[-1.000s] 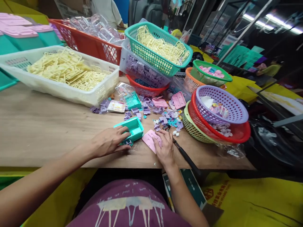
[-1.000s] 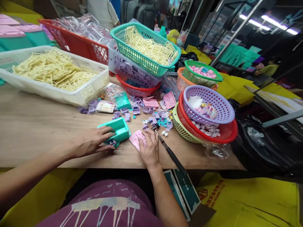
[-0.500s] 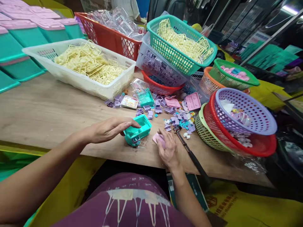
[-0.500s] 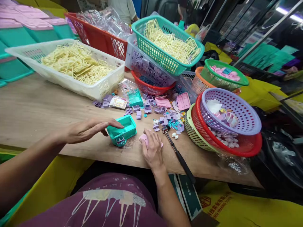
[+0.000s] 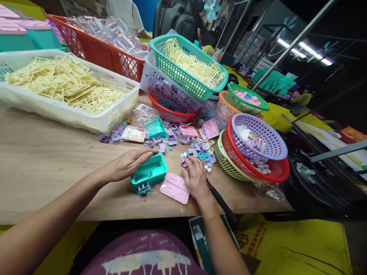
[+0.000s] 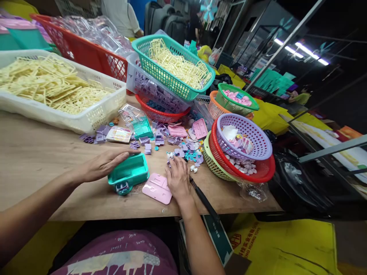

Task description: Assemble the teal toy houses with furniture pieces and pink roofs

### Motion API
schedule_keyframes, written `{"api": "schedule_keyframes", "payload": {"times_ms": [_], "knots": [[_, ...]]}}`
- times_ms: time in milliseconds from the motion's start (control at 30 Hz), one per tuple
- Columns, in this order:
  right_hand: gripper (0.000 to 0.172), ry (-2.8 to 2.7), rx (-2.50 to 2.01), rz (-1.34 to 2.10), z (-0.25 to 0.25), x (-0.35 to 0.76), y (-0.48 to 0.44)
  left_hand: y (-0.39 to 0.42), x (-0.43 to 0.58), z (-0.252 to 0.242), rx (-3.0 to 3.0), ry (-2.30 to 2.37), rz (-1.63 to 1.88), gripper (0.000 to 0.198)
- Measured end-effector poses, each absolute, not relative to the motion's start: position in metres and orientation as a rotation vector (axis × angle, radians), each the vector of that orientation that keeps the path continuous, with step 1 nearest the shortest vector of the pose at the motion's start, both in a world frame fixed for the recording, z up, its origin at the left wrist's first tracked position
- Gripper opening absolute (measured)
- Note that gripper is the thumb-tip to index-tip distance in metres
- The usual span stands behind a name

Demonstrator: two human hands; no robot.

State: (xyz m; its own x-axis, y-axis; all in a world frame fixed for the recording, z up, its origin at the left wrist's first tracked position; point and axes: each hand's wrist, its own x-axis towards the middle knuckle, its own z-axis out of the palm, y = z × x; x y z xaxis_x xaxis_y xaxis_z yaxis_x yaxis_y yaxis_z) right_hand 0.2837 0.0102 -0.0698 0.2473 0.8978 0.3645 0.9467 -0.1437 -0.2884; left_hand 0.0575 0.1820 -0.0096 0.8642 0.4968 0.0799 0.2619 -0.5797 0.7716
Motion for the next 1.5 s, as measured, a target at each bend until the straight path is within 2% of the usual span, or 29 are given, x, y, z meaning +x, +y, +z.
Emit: {"api": "schedule_keyframes", "payload": {"times_ms": [100, 200, 333, 400, 600, 933, 1133, 1267, 1367, 1500], "knots": [[0.046, -1.735, -2.184, -0.128, -0.066, 0.305, 0.031, 0.195, 0.073, -0.014, 1.965, 0.386, 0.285, 0.066], [0.047, -1.733, -2.230, -0.094, -0.066, 0.320, 0.049, 0.216, 0.088, -0.018, 1.841, 0.405, 0.447, 0.067], [0.047, -1.629, -2.309, -0.069, -0.071, 0.330, 0.065, 0.244, 0.111, -0.031, 2.242, 0.488, 0.917, 0.049], [0.047, -1.605, -2.326, -0.047, -0.076, 0.333, 0.068, 0.251, 0.124, -0.046, 2.451, 0.425, 1.026, 0.044], [0.047, -1.643, -2.250, -0.114, -0.089, 0.335, 0.067, 0.250, 0.143, -0.086, 2.766, 0.347, 0.792, 0.034], [0.047, -1.702, -2.203, -0.161, -0.092, 0.328, 0.070, 0.243, 0.142, -0.080, 2.814, 0.390, 0.726, 0.036], [0.047, -1.692, -2.198, -0.090, -0.090, 0.325, 0.071, 0.239, 0.143, -0.080, 2.758, 0.365, 0.759, 0.032], [0.048, -1.637, -2.194, -0.126, -0.078, 0.323, 0.067, 0.240, 0.142, -0.077, 2.626, 0.329, 0.979, 0.033], [0.062, -1.740, -1.983, -0.110, -0.057, 0.308, 0.057, 0.239, 0.132, -0.065, 2.325, 0.371, 1.088, 0.043], [0.093, -2.056, -1.651, 0.304, -0.034, 0.270, 0.042, 0.226, 0.097, -0.037, 1.857, 0.486, 0.936, 0.055]]}}
